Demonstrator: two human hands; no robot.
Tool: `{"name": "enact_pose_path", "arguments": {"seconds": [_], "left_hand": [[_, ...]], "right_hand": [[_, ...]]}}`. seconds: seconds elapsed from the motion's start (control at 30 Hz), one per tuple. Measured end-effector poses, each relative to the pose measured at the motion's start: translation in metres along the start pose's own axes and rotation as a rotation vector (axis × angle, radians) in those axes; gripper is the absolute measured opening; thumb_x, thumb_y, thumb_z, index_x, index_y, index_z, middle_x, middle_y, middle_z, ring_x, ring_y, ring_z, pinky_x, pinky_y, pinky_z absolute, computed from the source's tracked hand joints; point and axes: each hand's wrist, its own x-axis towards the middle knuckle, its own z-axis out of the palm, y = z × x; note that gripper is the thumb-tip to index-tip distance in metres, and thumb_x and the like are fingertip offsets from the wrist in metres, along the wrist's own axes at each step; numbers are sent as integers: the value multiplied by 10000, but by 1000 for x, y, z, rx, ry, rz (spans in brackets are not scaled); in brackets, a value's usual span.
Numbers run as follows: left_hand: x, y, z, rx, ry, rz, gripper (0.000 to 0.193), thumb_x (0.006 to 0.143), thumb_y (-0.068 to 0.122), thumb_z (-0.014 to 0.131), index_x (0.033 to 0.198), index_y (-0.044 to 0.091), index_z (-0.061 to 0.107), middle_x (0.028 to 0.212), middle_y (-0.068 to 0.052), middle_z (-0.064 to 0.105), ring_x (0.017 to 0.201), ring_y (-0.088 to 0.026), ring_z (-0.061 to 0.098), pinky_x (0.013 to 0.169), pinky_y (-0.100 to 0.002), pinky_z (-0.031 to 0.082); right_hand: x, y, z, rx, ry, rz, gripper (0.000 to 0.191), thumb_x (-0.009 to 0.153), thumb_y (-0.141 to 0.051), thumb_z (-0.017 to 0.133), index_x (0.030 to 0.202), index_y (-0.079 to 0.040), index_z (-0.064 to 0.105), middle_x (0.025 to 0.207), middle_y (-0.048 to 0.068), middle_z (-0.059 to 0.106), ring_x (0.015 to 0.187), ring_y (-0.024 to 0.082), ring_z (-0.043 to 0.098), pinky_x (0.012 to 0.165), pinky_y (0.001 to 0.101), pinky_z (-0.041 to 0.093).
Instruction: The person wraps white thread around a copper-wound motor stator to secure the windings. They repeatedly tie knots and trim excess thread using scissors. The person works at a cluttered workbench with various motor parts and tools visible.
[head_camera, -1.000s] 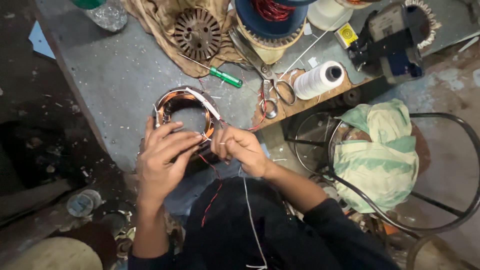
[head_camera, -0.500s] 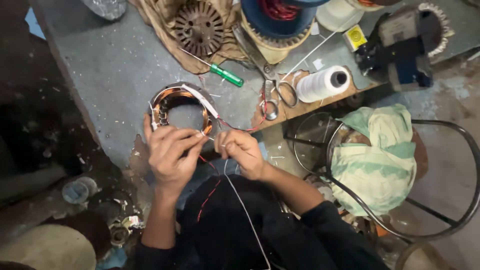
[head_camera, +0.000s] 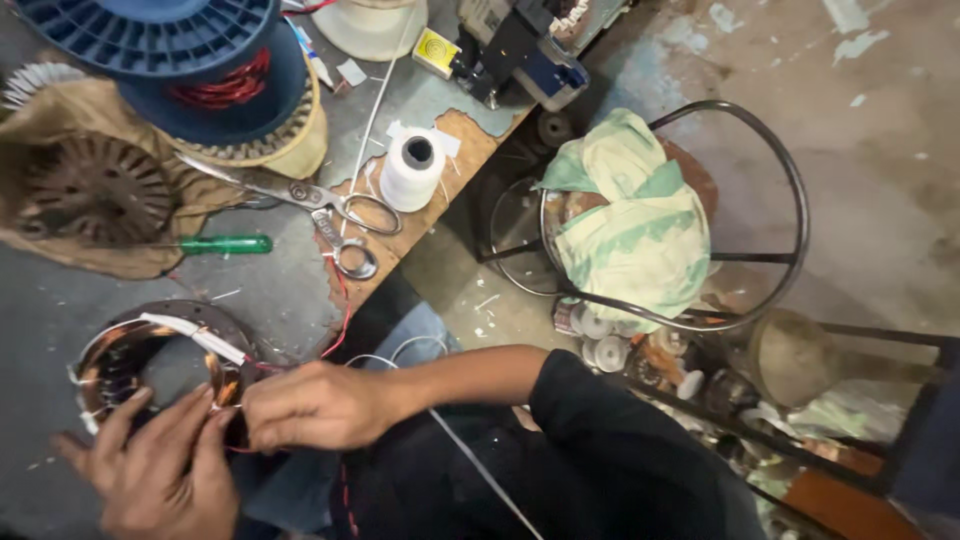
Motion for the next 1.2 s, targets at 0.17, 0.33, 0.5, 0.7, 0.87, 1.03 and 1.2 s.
{"name": "enact_pose_path", "arguments": {"seconds": [0.17,0.33,0.5,0.7,0.87,1.03,1.2], "left_hand": [[0,4,13,-189,137,-65,158,989,27,815,1138,57,774,1164,-62,745,1204,-272,646,1124,-368,494],[9,8,8,-187,196,-99,138,870,16,822,994,47,770,1059,-62,749,1202,-284,655,1202,-490,395],[21,9,-3,-220,198,-76,118,867,56,821,976,62,778,1050,-41,749,1205,-271,645,1300,-592,228],[24,1,-10,-261,142,-30,112,870,77,800,979,72,774,1051,-31,744,1223,-262,645,1300,-609,204],[27,2,-24,-229,61,-24,290,881,107,763,1159,23,754,1182,-72,718,1305,-302,585,1272,-626,208],[29,6,-22,-204,81,-34,213,865,127,804,1077,106,788,1180,-25,717,1322,-274,571,1275,-613,225],[31,-4,-16,-265,235,-86,767,670,207,924,1324,70,549,1495,-258,417,1432,-419,368,1220,-542,284]], "right_hand": [[-8,26,9,-368,-11,-298,79,976,-38,647,973,38,623,966,163,593,944,375,615,869,459,525],[-8,32,18,-293,-24,-165,86,1004,-51,641,972,26,620,1034,140,635,1067,358,658,954,467,567],[-17,-8,6,-839,-67,-413,400,856,-435,786,899,-80,609,1148,165,703,1090,387,647,896,465,518],[-29,-8,-40,-1225,72,-123,486,897,-371,801,1229,-38,678,1107,98,668,1071,282,650,1021,504,432],[31,-50,-63,-1316,-181,-78,388,895,-258,815,1250,-179,682,1000,13,589,1020,211,612,1099,495,442],[69,-141,-46,-741,-244,39,601,889,-312,777,1389,-43,581,1379,209,574,1355,354,518,1155,479,401],[49,-130,-52,366,-780,-474,170,1082,-217,526,1084,-55,577,1163,230,605,1003,445,670,850,533,578]]}}
